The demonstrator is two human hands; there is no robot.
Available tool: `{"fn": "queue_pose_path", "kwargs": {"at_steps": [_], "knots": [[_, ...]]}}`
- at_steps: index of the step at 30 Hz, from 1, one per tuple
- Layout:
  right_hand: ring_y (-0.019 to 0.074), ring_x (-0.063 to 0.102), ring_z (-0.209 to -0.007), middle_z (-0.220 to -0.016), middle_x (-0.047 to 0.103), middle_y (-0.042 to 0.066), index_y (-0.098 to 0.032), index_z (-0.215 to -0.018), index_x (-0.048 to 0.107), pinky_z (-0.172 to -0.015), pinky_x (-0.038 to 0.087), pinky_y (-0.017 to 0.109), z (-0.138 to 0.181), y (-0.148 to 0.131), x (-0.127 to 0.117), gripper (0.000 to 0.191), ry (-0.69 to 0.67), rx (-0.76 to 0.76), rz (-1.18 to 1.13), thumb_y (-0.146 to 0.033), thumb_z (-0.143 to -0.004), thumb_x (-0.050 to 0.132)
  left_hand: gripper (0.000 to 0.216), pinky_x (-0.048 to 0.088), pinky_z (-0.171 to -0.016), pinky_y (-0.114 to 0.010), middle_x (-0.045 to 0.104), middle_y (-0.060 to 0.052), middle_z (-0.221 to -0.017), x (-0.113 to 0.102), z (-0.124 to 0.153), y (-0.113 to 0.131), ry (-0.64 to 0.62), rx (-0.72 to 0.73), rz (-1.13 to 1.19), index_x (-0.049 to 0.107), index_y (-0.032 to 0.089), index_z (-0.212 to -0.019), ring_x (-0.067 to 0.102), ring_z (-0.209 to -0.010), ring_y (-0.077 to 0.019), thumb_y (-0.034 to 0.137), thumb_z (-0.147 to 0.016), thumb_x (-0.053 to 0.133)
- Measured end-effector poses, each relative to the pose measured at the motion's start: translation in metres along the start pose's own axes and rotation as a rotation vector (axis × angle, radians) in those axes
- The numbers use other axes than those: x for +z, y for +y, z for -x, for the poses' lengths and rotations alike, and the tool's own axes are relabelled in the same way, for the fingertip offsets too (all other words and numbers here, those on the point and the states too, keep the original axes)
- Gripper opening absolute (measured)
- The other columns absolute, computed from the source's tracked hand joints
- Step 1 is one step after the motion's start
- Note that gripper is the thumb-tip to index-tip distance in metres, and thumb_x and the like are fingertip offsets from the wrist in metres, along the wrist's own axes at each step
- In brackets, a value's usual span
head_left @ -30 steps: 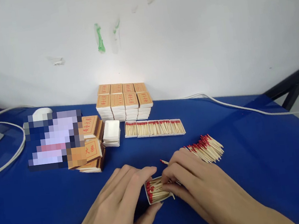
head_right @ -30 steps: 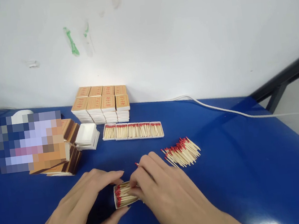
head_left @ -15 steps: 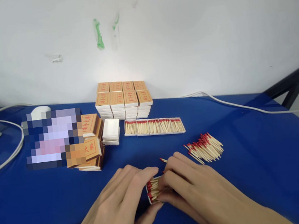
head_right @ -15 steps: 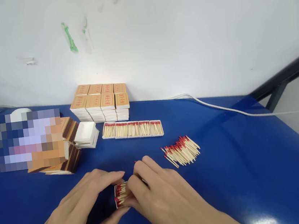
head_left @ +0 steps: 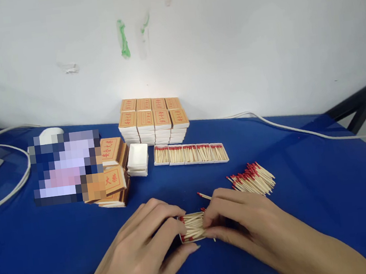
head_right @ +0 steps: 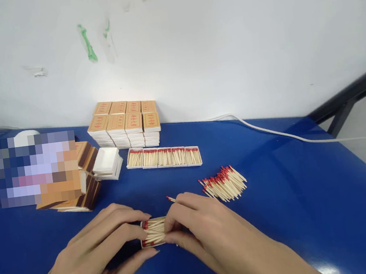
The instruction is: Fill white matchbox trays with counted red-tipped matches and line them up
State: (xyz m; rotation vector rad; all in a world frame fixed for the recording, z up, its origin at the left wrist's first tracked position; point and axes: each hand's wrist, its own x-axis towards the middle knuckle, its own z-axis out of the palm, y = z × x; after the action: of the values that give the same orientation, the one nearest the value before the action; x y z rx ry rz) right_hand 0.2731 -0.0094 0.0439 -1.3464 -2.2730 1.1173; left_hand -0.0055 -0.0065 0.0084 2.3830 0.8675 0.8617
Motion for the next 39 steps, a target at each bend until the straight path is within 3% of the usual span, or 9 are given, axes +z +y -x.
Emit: {"fn": "queue_pose_path", "kwargs": {"at_steps": [7,13,19,26,30,35,39], "knots": [[0.0146,0.073,-0.103,-0.116,0.076,-0.005,-0.037,-0.116,0.077,-0.093,0.054,0.027,-0.002,0.005,0.005,0.008,0.039,-0.034,-0.054,-0.036,-0.116,0.069,0.020,0.064,-0.094,-0.028,0.074,-0.004,-0.121,0.002,0.000,-0.001,0.011,-0.035,0.083,0.067,0.020,-0.127,0.071,-0.108,-0.0166,0.012,-0.110,0.076],[0.0155,0.067,-0.089,-0.096,0.072,-0.003,-0.026,-0.102,0.073,-0.081,0.053,0.029,-0.007,0.000,0.016,0.011,0.182,-0.174,0.029,-0.028,-0.113,0.073,0.020,0.065,-0.093,-0.026,0.074,-0.004,-0.119,0.003,-0.001,0.000,0.039,-0.020,0.054,0.069,0.021,-0.127,0.072,-0.106,-0.0162,0.013,-0.110,0.076],[0.0163,0.072,-0.095,-0.096,0.077,-0.004,-0.028,-0.103,0.076,-0.098,0.056,0.032,-0.009,-0.005,0.011,0.008,0.220,-0.193,0.047,-0.028,-0.112,0.075,0.014,0.068,-0.088,-0.028,0.076,-0.004,-0.116,0.004,-0.004,0.001,0.111,-0.021,0.004,0.072,0.020,-0.121,0.075,-0.100,-0.0163,0.017,-0.109,0.078],[0.0147,0.069,-0.075,-0.088,0.074,-0.002,-0.027,-0.100,0.076,-0.070,0.053,0.030,-0.011,-0.002,0.004,0.018,0.447,0.011,0.192,-0.029,-0.115,0.066,0.017,0.071,-0.087,-0.031,0.079,-0.007,-0.123,0.005,0.002,-0.002,0.110,0.004,-0.004,0.073,0.020,-0.126,0.077,-0.101,-0.0193,0.015,-0.110,0.076],[0.0148,0.063,-0.061,-0.075,0.068,-0.004,-0.028,-0.096,0.073,-0.056,0.046,0.030,-0.011,0.003,0.008,0.020,0.429,0.098,0.257,-0.036,-0.114,0.068,0.019,0.071,-0.085,-0.030,0.080,-0.006,-0.117,0.002,0.001,0.000,0.113,-0.014,-0.024,0.072,0.021,-0.127,0.077,-0.096,-0.0182,0.017,-0.109,0.078],[0.0164,0.067,-0.068,-0.089,0.071,-0.001,-0.027,-0.106,0.074,-0.058,0.048,0.030,-0.009,0.008,0.010,0.009,0.442,0.114,0.339,-0.033,-0.112,0.070,0.010,0.068,-0.085,-0.027,0.079,-0.004,-0.114,0.001,-0.004,0.001,0.123,-0.010,-0.044,0.071,0.021,-0.111,0.076,-0.095,-0.0155,0.015,-0.109,0.078],[0.0181,0.072,-0.078,-0.098,0.072,0.001,-0.027,-0.107,0.075,-0.068,0.053,0.032,-0.010,0.012,0.012,0.006,0.436,0.097,0.351,-0.029,-0.111,0.072,0.012,0.068,-0.088,-0.028,0.079,-0.004,-0.116,0.004,-0.002,-0.002,0.141,0.011,-0.062,0.072,0.020,-0.114,0.075,-0.097,-0.0158,0.014,-0.108,0.080]]}}
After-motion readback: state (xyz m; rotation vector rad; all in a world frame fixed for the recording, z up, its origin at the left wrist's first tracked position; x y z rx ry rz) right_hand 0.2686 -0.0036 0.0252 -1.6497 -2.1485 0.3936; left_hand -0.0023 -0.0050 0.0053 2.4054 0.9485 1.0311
